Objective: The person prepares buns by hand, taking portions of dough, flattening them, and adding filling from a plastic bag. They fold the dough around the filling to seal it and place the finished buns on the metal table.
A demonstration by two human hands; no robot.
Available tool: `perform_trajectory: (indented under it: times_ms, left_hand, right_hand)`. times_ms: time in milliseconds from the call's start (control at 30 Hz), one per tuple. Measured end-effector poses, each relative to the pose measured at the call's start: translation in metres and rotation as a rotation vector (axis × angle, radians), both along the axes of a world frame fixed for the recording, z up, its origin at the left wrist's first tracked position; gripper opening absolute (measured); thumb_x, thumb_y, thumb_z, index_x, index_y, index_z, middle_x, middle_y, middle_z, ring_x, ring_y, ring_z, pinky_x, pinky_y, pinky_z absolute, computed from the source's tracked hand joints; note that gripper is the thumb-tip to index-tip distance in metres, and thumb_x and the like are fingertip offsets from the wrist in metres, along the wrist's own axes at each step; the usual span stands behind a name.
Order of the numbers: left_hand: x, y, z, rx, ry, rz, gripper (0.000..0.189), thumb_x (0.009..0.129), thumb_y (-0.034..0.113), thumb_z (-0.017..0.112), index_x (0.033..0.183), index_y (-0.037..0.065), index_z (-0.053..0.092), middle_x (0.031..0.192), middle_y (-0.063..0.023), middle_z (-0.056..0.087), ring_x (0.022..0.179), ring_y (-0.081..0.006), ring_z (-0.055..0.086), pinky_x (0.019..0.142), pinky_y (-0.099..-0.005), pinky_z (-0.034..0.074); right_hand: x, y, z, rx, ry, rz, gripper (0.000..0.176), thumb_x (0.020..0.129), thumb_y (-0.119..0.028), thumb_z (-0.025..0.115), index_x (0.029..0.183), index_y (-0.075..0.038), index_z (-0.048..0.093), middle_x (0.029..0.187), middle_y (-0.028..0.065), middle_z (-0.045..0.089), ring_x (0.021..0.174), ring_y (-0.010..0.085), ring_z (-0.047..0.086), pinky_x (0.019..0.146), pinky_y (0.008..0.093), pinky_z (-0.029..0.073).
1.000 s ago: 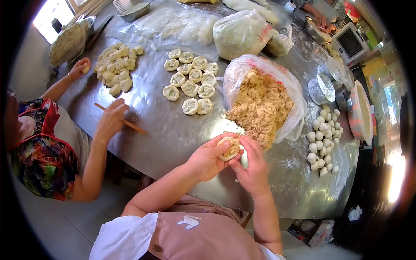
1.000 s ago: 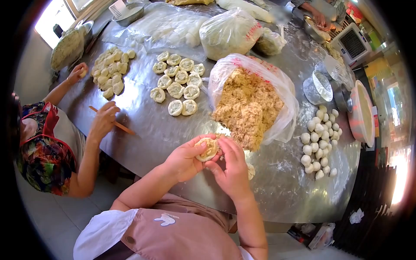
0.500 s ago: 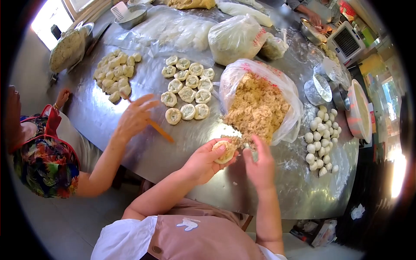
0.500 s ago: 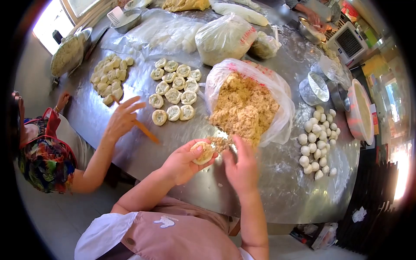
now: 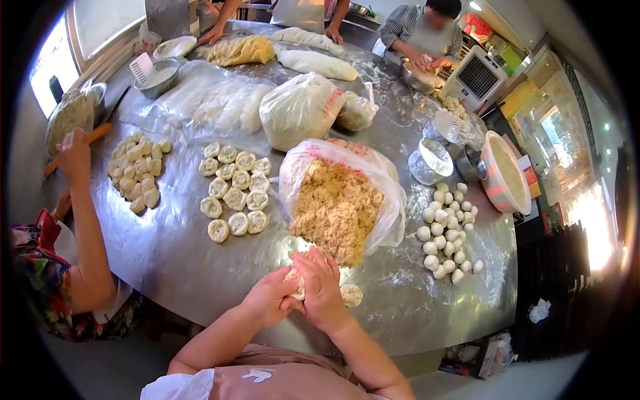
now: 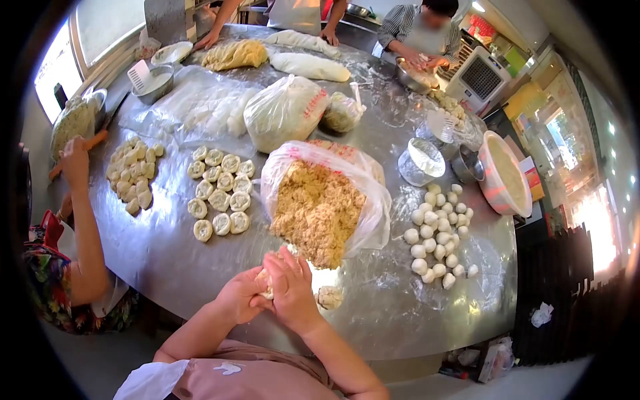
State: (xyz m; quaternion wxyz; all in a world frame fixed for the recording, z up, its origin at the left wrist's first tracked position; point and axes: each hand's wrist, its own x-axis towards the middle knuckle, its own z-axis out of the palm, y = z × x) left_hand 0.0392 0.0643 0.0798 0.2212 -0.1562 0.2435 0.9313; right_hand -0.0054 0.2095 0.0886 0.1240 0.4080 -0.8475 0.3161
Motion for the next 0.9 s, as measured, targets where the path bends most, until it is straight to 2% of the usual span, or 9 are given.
perform_trajectory:
  times_ms: [33,133,233,333,433,633,733,867,900]
  left_hand:
    - [0.001,-0.001,0.004,-0.012,0.035,-0.005,0.042,0.096,0.009,0.047,0.137,0.005,0.038,0.100,-0.0034,0.056,0.066,-0.0079,0.053,0.054,-0.0234,0.046]
    - [0.006,0.001,-0.006,-0.134,0.039,0.001,0.040,0.097,0.009,0.045,0.136,0.008,0.038,0.117,-0.0075,0.057,0.090,-0.0140,0.060,0.071,-0.0256,0.051]
    - [0.010,0.013,-0.014,-0.156,-0.025,0.060,0.040,0.098,0.011,0.045,0.136,0.009,0.037,0.121,-0.0084,0.055,0.101,-0.0159,0.059,0.080,-0.0278,0.052]
    - [0.013,0.013,0.000,-0.034,0.098,0.020,0.039,0.098,0.009,0.041,0.136,0.008,0.037,0.124,-0.0092,0.054,0.110,-0.0187,0.056,0.090,-0.0306,0.050]
    - [0.008,0.016,0.000,0.106,0.024,0.047,0.037,0.096,0.005,0.036,0.133,0.005,0.041,0.123,-0.0099,0.054,0.112,-0.0205,0.056,0.093,-0.0318,0.048]
    - [0.010,0.018,-0.015,-0.089,0.022,0.111,0.031,0.095,0.002,0.039,0.125,0.003,0.048,0.123,-0.0118,0.054,0.110,-0.0208,0.057,0.092,-0.0313,0.049]
    - [0.006,0.023,-0.014,-0.306,-0.012,0.065,0.035,0.099,0.009,0.040,0.133,0.007,0.044,0.119,-0.0084,0.056,0.107,-0.0179,0.057,0.089,-0.0287,0.049]
    - [0.008,0.039,0.027,-0.078,0.045,0.296,0.044,0.099,0.011,0.043,0.142,0.005,0.036,0.123,-0.0085,0.057,0.111,-0.0206,0.056,0.095,-0.0333,0.045]
    - [0.009,0.038,0.024,-0.303,0.183,0.257,0.043,0.099,0.010,0.043,0.141,0.004,0.037,0.126,-0.0088,0.054,0.115,-0.0197,0.053,0.097,-0.0322,0.043]
  right_hand:
    - [0.000,-0.001,0.001,0.012,-0.005,0.009,0.069,0.084,-0.056,0.057,0.125,-0.003,0.045,0.127,0.0131,0.055,0.126,0.0383,0.045,0.105,0.0500,0.028]
    - [0.002,-0.003,0.003,0.001,-0.035,0.039,0.057,0.094,-0.055,0.039,0.119,-0.005,0.048,0.127,0.0132,0.056,0.128,0.0386,0.044,0.106,0.0505,0.023]
    - [0.002,-0.004,0.008,-0.086,-0.051,0.028,0.050,0.097,-0.049,0.037,0.117,-0.005,0.051,0.125,0.0136,0.058,0.127,0.0393,0.044,0.107,0.0491,0.023]
    - [0.006,-0.001,0.008,-0.149,-0.029,-0.039,0.037,0.096,-0.035,0.045,0.113,-0.003,0.057,0.119,0.0130,0.061,0.124,0.0365,0.049,0.106,0.0495,0.028]
    - [0.008,-0.006,0.006,-0.165,-0.010,-0.116,0.029,0.093,-0.027,0.052,0.109,-0.004,0.059,0.114,0.0129,0.063,0.119,0.0380,0.052,0.102,0.0496,0.034]
    - [0.019,-0.024,0.003,-0.277,0.090,-0.162,0.019,0.087,-0.011,0.059,0.104,-0.004,0.063,0.104,0.0169,0.066,0.111,0.0395,0.057,0.097,0.0461,0.043]
    - [0.016,-0.027,0.003,-0.381,0.016,-0.211,0.017,0.093,-0.012,0.054,0.104,-0.001,0.062,0.097,0.0134,0.068,0.105,0.0318,0.062,0.095,0.0430,0.045]
    - [0.008,-0.023,0.010,-0.893,-0.852,-0.387,0.035,0.102,-0.024,0.039,0.112,0.004,0.059,0.105,0.0137,0.067,0.104,0.0188,0.060,0.094,0.0323,0.046]
    - [0.007,-0.023,0.013,-0.926,-0.871,-0.396,0.035,0.103,-0.024,0.039,0.114,0.004,0.057,0.107,0.0140,0.066,0.104,0.0188,0.060,0.094,0.0319,0.046]
